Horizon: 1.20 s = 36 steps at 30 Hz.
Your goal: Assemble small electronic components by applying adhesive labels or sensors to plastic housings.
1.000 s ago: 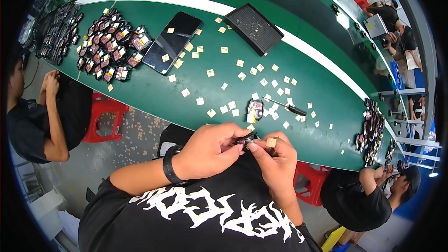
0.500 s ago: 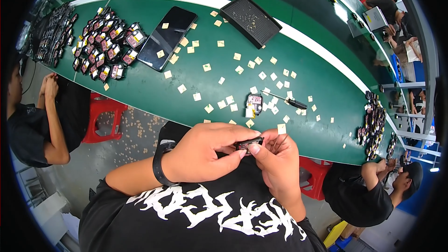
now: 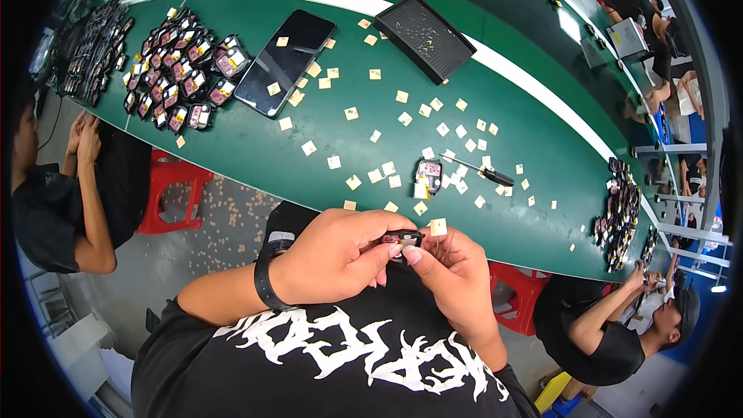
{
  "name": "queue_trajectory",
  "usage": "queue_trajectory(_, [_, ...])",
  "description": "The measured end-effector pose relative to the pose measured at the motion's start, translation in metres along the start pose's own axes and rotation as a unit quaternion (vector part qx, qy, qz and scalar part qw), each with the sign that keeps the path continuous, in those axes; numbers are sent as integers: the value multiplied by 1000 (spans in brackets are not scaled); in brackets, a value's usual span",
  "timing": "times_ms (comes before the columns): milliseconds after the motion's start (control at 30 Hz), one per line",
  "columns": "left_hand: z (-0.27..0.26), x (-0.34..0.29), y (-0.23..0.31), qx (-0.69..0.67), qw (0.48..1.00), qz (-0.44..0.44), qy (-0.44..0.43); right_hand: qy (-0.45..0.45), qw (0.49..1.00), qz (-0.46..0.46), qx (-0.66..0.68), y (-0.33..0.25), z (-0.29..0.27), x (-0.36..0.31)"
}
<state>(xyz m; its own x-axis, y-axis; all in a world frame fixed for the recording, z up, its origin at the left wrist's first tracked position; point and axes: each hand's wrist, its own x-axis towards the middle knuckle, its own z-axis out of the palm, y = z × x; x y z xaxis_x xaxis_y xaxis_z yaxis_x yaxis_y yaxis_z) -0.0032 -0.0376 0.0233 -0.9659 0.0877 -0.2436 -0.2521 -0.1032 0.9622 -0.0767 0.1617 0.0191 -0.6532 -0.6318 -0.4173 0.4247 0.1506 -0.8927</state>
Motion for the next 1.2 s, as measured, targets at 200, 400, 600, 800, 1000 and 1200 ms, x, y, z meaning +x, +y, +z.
queue_trajectory(200, [-14,-4,3,3,1000,9,-12,26,999,-20,26,-3,1,4])
queue_trajectory(400, [-36,-14,0,-36,999,30,26,162,907,-196,-337,2,-26,29])
queue_trajectory(600, [-48,-25,6,81,989,101,73,100,828,-241,-496,-9,-17,51])
queue_trajectory(800, [-94,-26,7,199,941,113,248,70,772,-264,-574,-5,-17,58])
queue_trajectory(1000, [-203,-31,6,359,728,142,567,81,774,-248,-577,-8,-19,61])
queue_trajectory(1200, [-292,-39,-24,408,648,110,633,92,779,-261,-563,-5,-20,62])
